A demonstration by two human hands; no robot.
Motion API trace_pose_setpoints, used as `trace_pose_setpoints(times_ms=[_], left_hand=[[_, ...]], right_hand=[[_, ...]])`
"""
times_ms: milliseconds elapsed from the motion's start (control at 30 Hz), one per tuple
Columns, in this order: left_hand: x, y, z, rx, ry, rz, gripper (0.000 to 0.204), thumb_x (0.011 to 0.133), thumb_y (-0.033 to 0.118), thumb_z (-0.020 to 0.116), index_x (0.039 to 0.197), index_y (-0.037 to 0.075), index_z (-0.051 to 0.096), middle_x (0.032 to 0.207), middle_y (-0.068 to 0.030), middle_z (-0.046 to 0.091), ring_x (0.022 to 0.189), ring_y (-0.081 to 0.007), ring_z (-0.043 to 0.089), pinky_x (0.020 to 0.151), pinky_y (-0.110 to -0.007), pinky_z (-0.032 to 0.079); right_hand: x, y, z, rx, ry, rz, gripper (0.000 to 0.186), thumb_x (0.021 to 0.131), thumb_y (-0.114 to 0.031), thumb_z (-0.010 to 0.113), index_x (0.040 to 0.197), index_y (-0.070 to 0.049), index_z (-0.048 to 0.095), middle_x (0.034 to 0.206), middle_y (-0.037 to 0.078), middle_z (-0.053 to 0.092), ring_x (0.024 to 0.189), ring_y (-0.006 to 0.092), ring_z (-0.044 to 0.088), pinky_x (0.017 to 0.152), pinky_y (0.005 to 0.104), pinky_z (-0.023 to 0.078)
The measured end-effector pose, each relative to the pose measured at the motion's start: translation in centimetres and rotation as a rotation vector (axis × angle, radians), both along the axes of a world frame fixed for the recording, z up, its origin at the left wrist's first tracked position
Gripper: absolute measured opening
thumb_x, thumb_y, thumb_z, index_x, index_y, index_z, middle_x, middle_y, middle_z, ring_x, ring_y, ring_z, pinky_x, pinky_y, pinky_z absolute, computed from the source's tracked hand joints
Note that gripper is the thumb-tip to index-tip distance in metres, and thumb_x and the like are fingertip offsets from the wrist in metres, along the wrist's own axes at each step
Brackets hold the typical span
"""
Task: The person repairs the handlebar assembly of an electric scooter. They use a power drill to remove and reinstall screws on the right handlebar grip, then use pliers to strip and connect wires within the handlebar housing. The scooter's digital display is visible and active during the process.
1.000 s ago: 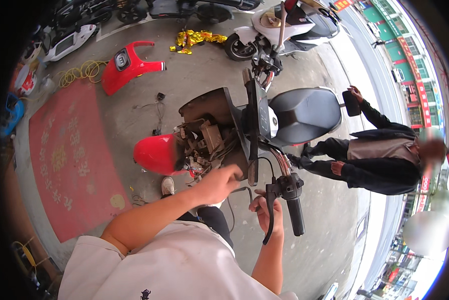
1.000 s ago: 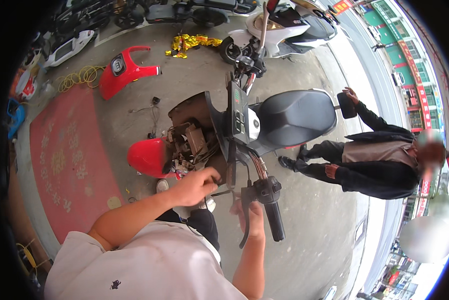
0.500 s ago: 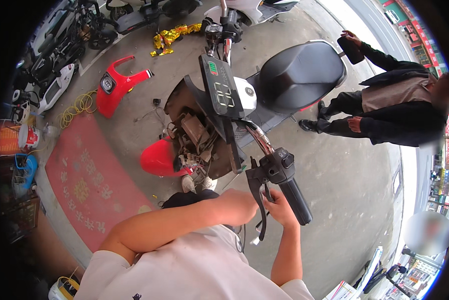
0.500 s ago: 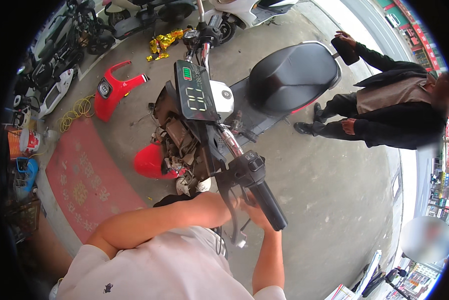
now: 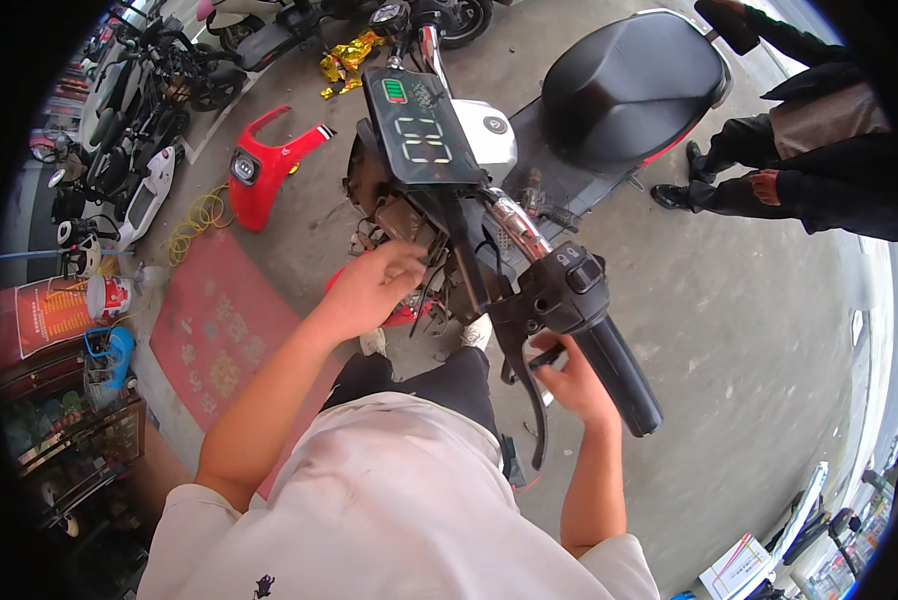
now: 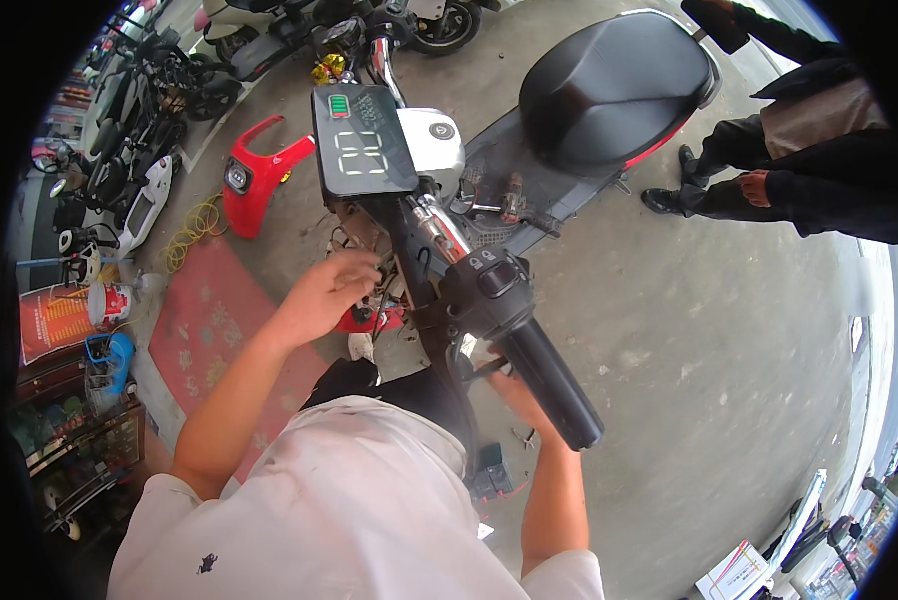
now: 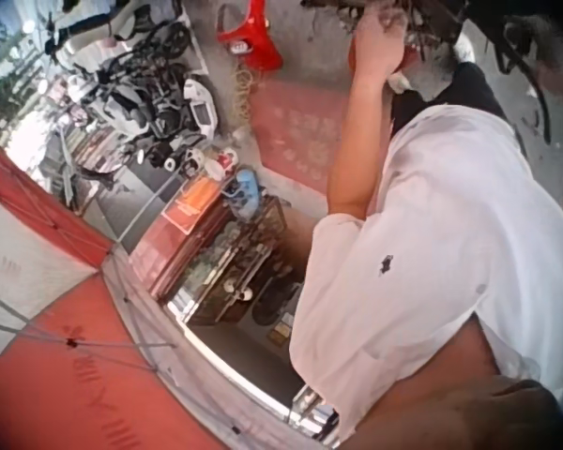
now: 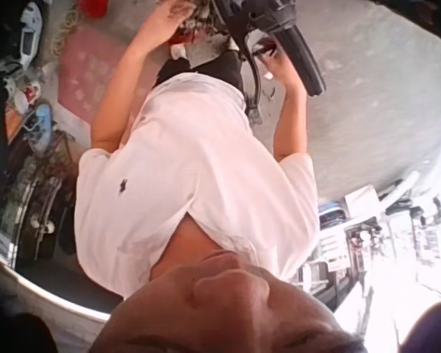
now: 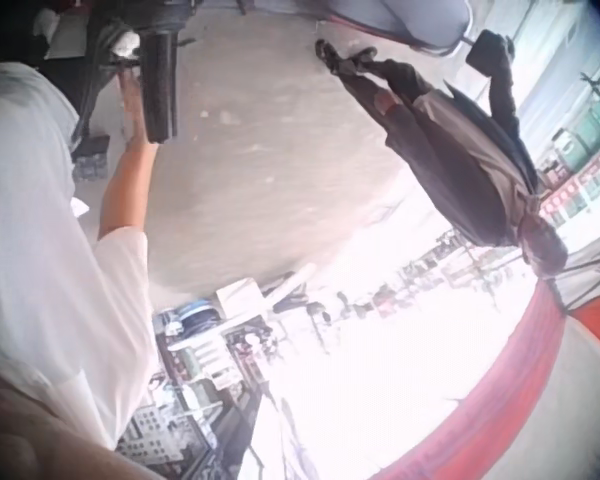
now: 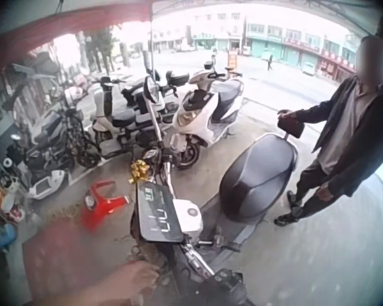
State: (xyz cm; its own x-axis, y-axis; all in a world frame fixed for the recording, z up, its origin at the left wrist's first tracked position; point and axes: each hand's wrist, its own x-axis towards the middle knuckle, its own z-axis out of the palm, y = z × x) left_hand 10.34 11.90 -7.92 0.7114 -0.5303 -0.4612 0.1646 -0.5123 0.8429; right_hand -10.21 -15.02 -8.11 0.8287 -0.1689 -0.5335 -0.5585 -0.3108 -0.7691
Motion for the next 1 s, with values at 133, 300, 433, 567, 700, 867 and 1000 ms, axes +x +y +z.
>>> trace_pose_setpoints(times_ms=[133,300,433,567,700,867,1000], left_hand=[[4.2,-1.5,0.2,-0.411,0.378,0.415,0.036,0.099,0.021,0.066,0.127,0.000,0.062,0.118,-0.0089,0.070,0.110,-0.0220,0.066,0.097,-0.037,0.050],[7.6,-2.7,-0.8,-0.530,0.469,0.338,0.032,0.095,0.023,0.071,0.120,0.004,0.064,0.115,-0.0056,0.069,0.109,-0.0178,0.064,0.096,-0.037,0.049],[9.5,-2.9,-2.7,-0.555,0.470,0.167,0.031,0.094,0.018,0.071,0.119,0.003,0.062,0.112,-0.0057,0.069,0.105,-0.0149,0.064,0.093,-0.033,0.050],[9.4,-2.6,-3.9,-0.527,0.350,0.056,0.035,0.096,0.018,0.070,0.125,0.001,0.060,0.118,-0.0066,0.068,0.106,-0.0143,0.064,0.095,-0.033,0.052],[9.6,-1.9,-4.9,-0.597,0.267,0.003,0.038,0.099,0.023,0.071,0.127,-0.001,0.059,0.119,-0.0063,0.068,0.107,-0.0143,0.064,0.096,-0.033,0.052],[10.0,-1.5,-4.4,-0.541,0.283,-0.069,0.043,0.098,0.018,0.070,0.132,-0.004,0.056,0.119,-0.0115,0.070,0.115,-0.0162,0.062,0.101,-0.030,0.045],[10.6,-1.0,-3.4,-0.465,0.241,-0.108,0.040,0.099,0.022,0.070,0.127,-0.005,0.060,0.116,-0.0101,0.071,0.107,-0.0161,0.065,0.097,-0.031,0.049]], right_hand=[[6.5,11.2,-4.3,-0.006,-0.459,-0.154,0.050,0.096,-0.020,0.073,0.136,0.003,0.054,0.102,0.011,0.070,0.089,0.0158,0.066,0.080,0.0319,0.051],[12.8,18.2,-4.8,0.125,-0.594,-0.730,0.039,0.103,-0.020,0.065,0.132,0.002,0.053,0.098,0.009,0.069,0.083,0.0155,0.065,0.078,0.0301,0.051],[13.7,18.9,-6.2,-0.213,-0.511,-1.095,0.038,0.102,-0.020,0.066,0.128,0.004,0.051,0.098,0.011,0.070,0.082,0.0171,0.067,0.074,0.0277,0.052],[13.1,19.2,-6.9,-0.507,-0.560,-1.254,0.044,0.101,-0.019,0.068,0.132,0.005,0.047,0.099,0.012,0.070,0.078,0.0165,0.065,0.070,0.0286,0.051],[13.1,20.1,-5.5,-0.090,-0.527,-1.367,0.039,0.101,-0.016,0.068,0.131,0.004,0.054,0.102,0.009,0.070,0.087,0.0166,0.067,0.077,0.0305,0.053],[14.3,20.3,-6.5,-0.215,-0.714,-1.282,0.024,0.102,-0.014,0.066,0.119,0.002,0.064,0.102,0.008,0.072,0.083,0.0098,0.064,0.075,0.0260,0.050],[17.4,22.3,-4.5,0.395,-0.716,-1.260,0.020,0.102,-0.014,0.066,0.114,0.002,0.067,0.094,0.007,0.072,0.079,0.0127,0.065,0.072,0.0276,0.051]])
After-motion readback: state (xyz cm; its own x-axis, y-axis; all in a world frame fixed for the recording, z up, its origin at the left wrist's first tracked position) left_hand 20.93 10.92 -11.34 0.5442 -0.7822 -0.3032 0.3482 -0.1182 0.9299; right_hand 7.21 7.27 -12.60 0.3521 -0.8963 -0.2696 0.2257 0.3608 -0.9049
